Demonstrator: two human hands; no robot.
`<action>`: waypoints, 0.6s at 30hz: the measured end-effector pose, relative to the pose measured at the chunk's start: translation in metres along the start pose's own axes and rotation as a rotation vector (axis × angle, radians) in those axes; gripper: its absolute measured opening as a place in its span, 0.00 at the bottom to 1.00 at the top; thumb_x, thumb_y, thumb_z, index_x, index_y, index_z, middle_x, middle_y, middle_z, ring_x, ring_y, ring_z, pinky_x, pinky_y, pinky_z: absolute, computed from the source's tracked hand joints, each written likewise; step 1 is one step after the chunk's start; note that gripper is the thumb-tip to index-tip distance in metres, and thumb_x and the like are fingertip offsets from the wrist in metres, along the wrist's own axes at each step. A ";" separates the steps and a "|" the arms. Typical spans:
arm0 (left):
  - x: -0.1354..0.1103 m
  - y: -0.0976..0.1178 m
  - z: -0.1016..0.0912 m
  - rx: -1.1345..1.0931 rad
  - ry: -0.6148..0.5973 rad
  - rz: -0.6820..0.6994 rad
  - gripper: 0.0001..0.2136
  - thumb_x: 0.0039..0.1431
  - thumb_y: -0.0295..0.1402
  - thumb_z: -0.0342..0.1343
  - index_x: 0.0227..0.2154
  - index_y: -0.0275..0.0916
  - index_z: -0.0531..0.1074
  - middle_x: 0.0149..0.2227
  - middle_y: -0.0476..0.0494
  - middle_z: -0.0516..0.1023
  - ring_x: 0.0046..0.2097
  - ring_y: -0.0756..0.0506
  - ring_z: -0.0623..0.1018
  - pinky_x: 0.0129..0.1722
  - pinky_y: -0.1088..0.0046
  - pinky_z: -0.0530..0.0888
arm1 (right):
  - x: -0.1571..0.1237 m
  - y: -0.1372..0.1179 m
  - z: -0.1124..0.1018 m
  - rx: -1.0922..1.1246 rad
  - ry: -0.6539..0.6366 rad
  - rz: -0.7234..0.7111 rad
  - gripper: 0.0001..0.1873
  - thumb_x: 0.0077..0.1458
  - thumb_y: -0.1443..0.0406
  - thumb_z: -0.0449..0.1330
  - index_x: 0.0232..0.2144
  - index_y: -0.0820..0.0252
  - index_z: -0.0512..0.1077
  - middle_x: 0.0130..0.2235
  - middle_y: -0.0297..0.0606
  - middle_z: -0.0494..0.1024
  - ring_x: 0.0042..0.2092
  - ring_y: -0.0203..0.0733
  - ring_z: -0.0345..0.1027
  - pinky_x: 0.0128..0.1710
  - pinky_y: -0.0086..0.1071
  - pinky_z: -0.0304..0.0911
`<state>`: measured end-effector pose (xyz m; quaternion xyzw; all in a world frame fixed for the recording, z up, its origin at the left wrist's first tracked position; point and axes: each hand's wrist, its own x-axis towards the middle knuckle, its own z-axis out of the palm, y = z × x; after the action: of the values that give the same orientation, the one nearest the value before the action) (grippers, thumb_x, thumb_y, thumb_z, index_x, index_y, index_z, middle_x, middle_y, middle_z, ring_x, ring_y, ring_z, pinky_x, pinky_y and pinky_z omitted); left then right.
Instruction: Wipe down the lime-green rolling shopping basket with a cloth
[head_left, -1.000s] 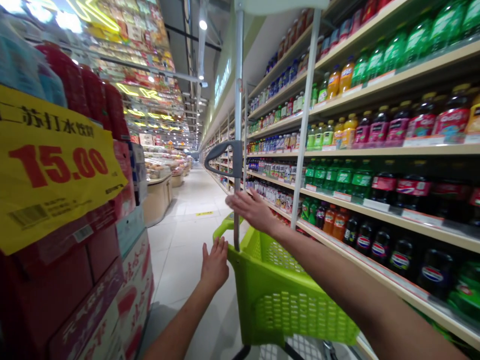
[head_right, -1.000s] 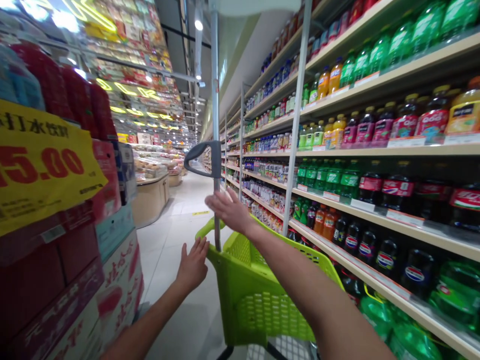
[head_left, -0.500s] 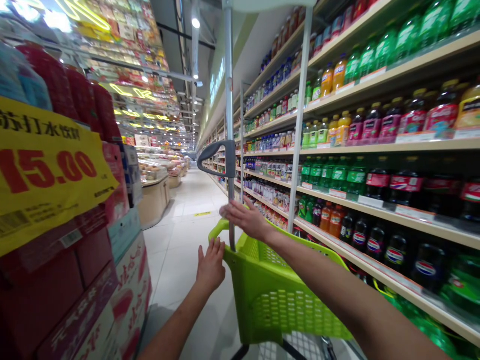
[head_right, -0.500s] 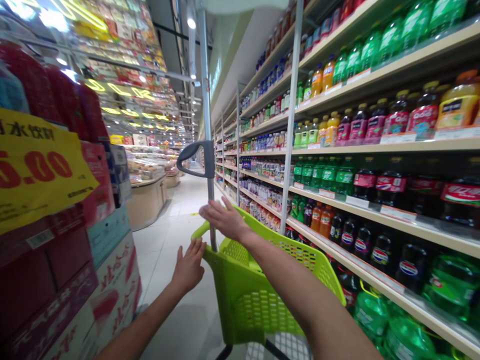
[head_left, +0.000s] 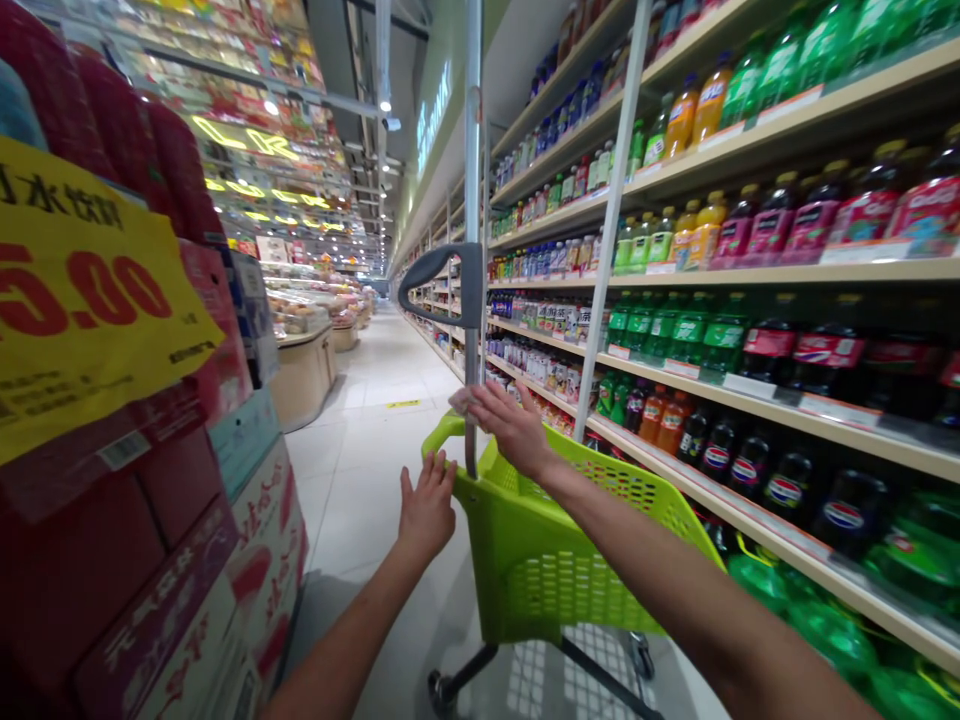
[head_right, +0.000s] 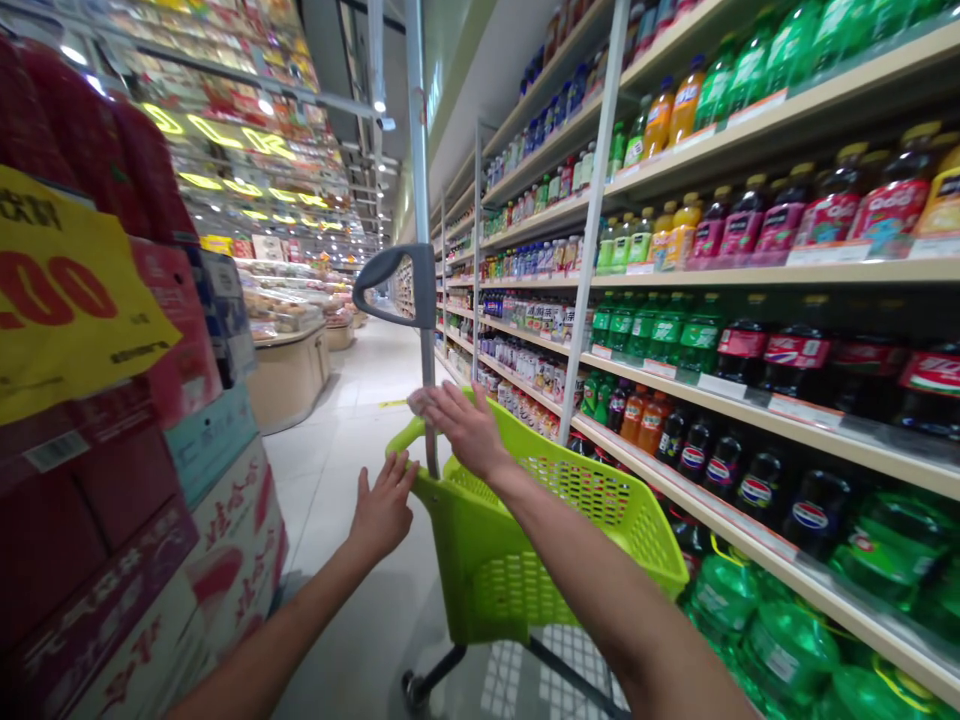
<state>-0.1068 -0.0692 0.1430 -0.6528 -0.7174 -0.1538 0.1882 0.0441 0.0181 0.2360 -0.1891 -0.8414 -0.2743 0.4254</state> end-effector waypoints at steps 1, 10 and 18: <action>-0.001 0.000 0.000 0.002 0.003 0.000 0.33 0.40 0.20 0.42 0.55 0.36 0.56 0.61 0.41 0.51 0.62 0.42 0.50 0.56 0.45 0.48 | -0.020 -0.009 0.005 0.016 -0.013 0.087 0.21 0.54 0.75 0.47 0.47 0.53 0.65 0.54 0.33 0.66 0.58 0.41 0.50 0.58 0.48 0.36; -0.008 0.023 0.004 -0.022 0.196 0.050 0.25 0.47 0.23 0.43 0.52 0.33 0.60 0.58 0.36 0.57 0.60 0.40 0.55 0.57 0.48 0.45 | -0.106 -0.073 0.030 0.156 -0.252 0.556 0.20 0.54 0.74 0.48 0.46 0.50 0.66 0.53 0.34 0.67 0.52 0.42 0.59 0.54 0.46 0.45; -0.013 0.065 0.027 -0.026 0.087 0.195 0.27 0.45 0.25 0.43 0.53 0.31 0.59 0.58 0.37 0.58 0.60 0.41 0.55 0.58 0.50 0.45 | -0.185 -0.033 0.001 0.035 -0.308 0.719 0.25 0.49 0.79 0.47 0.45 0.53 0.67 0.51 0.37 0.69 0.52 0.45 0.58 0.54 0.49 0.41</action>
<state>-0.0427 -0.0616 0.1115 -0.7148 -0.6395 -0.1720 0.2250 0.1303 -0.0222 0.0736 -0.5036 -0.7800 -0.0615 0.3662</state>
